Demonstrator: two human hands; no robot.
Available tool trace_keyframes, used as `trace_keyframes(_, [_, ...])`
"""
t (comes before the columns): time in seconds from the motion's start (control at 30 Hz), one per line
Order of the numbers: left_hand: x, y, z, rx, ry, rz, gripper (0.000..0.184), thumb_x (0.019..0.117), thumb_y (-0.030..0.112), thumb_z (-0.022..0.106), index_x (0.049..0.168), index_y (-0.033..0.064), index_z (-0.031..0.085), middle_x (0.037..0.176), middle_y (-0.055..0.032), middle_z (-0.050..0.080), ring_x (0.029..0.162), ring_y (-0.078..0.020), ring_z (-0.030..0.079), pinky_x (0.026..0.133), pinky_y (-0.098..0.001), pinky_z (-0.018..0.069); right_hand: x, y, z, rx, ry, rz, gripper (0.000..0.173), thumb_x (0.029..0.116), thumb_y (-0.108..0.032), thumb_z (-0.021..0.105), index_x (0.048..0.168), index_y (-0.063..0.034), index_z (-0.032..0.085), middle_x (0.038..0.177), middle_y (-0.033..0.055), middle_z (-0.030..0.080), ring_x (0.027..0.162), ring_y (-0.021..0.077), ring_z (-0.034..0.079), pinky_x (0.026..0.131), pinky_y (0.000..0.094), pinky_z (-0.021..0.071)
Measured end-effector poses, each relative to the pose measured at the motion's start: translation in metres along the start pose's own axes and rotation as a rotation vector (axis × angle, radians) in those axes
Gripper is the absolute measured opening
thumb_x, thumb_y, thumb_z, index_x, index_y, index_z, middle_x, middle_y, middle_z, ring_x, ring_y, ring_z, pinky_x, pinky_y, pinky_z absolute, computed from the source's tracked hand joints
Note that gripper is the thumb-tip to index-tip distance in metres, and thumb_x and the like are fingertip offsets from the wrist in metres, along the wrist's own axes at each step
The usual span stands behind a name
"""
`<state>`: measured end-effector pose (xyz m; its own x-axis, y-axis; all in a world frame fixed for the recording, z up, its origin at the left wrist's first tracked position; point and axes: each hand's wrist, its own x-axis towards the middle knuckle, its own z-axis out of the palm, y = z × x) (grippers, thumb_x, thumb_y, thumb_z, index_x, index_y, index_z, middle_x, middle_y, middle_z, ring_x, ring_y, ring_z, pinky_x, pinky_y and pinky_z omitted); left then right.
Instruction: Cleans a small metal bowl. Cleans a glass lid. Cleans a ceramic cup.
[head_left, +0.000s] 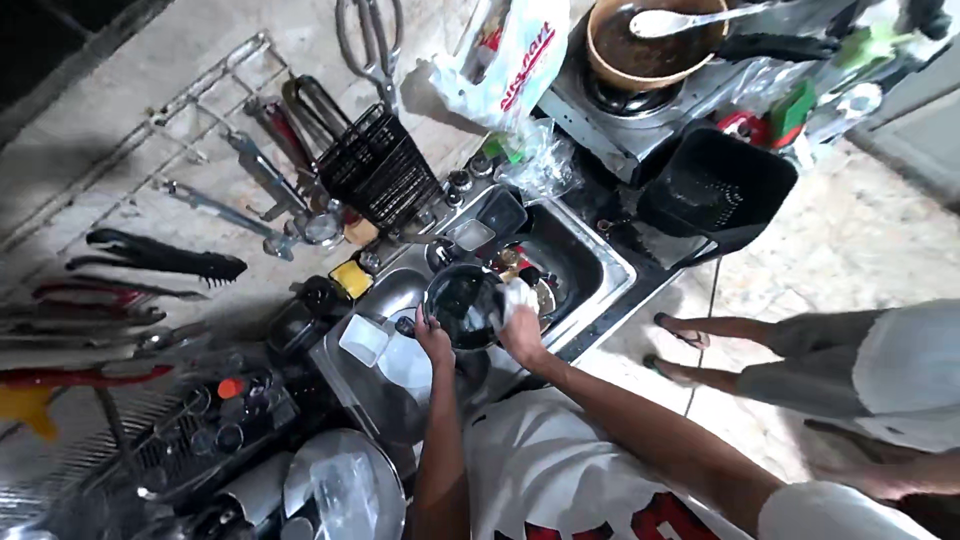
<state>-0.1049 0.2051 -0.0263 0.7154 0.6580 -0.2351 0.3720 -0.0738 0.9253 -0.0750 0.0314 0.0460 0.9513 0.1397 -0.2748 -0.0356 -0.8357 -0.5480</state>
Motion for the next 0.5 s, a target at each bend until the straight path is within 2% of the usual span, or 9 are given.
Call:
trace_keyframes(0.03, [-0.003,-0.001,-0.001,0.024,0.008,-0.003,0.046,0.1050,0.002,0.045,0.151,-0.0008,0.045,0.149,-0.0231,0.051,0.136,-0.0286,0.052,0.114,-0.0415,0.0428,0.009,-0.003,0.005,-0.056,-0.063,-0.152,0.043,0.1003,-0.031,0.058,0.136,-0.0072,0.064,0.134,0.0202,0.065,0.129,0.0383,0.059,0.110,0.0563,0.0469])
trace_keyframes(0.07, [-0.007,-0.002,-0.002,0.035,0.015,-0.007,0.045,0.1049,0.002,0.046,0.150,-0.0011,0.046,0.147,-0.0229,0.054,0.135,-0.0286,0.054,0.113,-0.0419,0.0437,0.021,-0.007,0.012,-0.107,-0.202,-0.270,0.040,0.1018,-0.028,0.055,0.138,-0.0114,0.064,0.139,0.0182,0.062,0.131,0.0378,0.058,0.111,0.0562,0.0464])
trace_keyframes(0.13, [-0.016,-0.004,-0.001,0.016,0.022,-0.002,0.044,0.1047,0.004,0.048,0.148,-0.0006,0.049,0.144,-0.0204,0.058,0.133,-0.0264,0.057,0.113,-0.0425,0.0447,0.051,-0.014,0.028,-0.223,-0.453,-0.388,0.041,0.1019,-0.021,0.058,0.141,-0.0101,0.062,0.148,0.0213,0.053,0.136,0.0422,0.052,0.113,0.0588,0.0434])
trace_keyframes(0.2, [-0.024,-0.005,0.002,0.014,0.048,0.004,0.041,0.1046,0.005,0.048,0.145,0.0015,0.053,0.138,-0.0184,0.062,0.128,-0.0248,0.060,0.111,-0.0430,0.0467,0.072,-0.012,0.041,-0.318,-0.491,-0.375,0.032,0.1005,-0.012,0.061,0.130,0.0007,0.066,0.140,0.0280,0.057,0.130,0.0474,0.055,0.110,0.0629,0.0447])
trace_keyframes(0.27, [-0.027,-0.005,0.003,0.030,0.081,0.001,0.039,0.1047,0.006,0.049,0.143,0.0044,0.057,0.134,-0.0163,0.065,0.125,-0.0238,0.062,0.110,-0.0435,0.0480,0.073,-0.010,0.044,-0.427,-0.481,-0.282,0.026,0.0962,-0.008,0.066,0.119,0.0029,0.069,0.128,0.0282,0.064,0.118,0.0478,0.062,0.097,0.0648,0.0527])
trace_keyframes(0.3, [-0.027,-0.005,0.003,0.024,0.090,0.001,0.038,0.1051,0.006,0.049,0.142,0.0055,0.058,0.133,-0.0155,0.066,0.125,-0.0235,0.063,0.110,-0.0439,0.0483,0.066,-0.012,0.040,-0.485,-0.535,-0.219,0.026,0.0943,-0.006,0.066,0.119,0.0030,0.069,0.128,0.0289,0.063,0.116,0.0491,0.063,0.093,0.0670,0.0533])
trace_keyframes(0.37, [-0.027,-0.004,0.004,-0.004,0.097,-0.013,0.038,0.1050,0.006,0.048,0.142,0.0075,0.059,0.134,-0.0140,0.066,0.124,-0.0231,0.063,0.108,-0.0443,0.0493,0.044,-0.010,0.028,-0.539,-0.695,-0.185,0.030,0.0963,-0.004,0.062,0.124,0.0046,0.066,0.133,0.0301,0.061,0.122,0.0501,0.060,0.097,0.0685,0.0506])
trace_keyframes(0.43, [-0.029,-0.002,0.006,-0.016,0.087,-0.026,0.040,0.1038,0.003,0.049,0.141,0.0095,0.060,0.133,-0.0128,0.067,0.122,-0.0231,0.064,0.106,-0.0453,0.0508,0.030,-0.006,0.030,-0.470,-0.804,-0.317,0.030,0.0987,-0.008,0.061,0.125,0.0070,0.064,0.133,0.0305,0.061,0.126,0.0477,0.058,0.105,0.0645,0.0473])
trace_keyframes(0.5, [-0.033,0.003,0.007,0.028,0.083,-0.050,0.040,0.1029,0.003,0.050,0.140,0.0107,0.061,0.129,-0.0128,0.069,0.118,-0.0240,0.067,0.104,-0.0467,0.0525,0.031,-0.005,0.054,-0.361,-0.787,-0.474,0.030,0.0985,-0.012,0.062,0.124,0.0044,0.066,0.128,0.0278,0.064,0.123,0.0441,0.060,0.106,0.0607,0.0472])
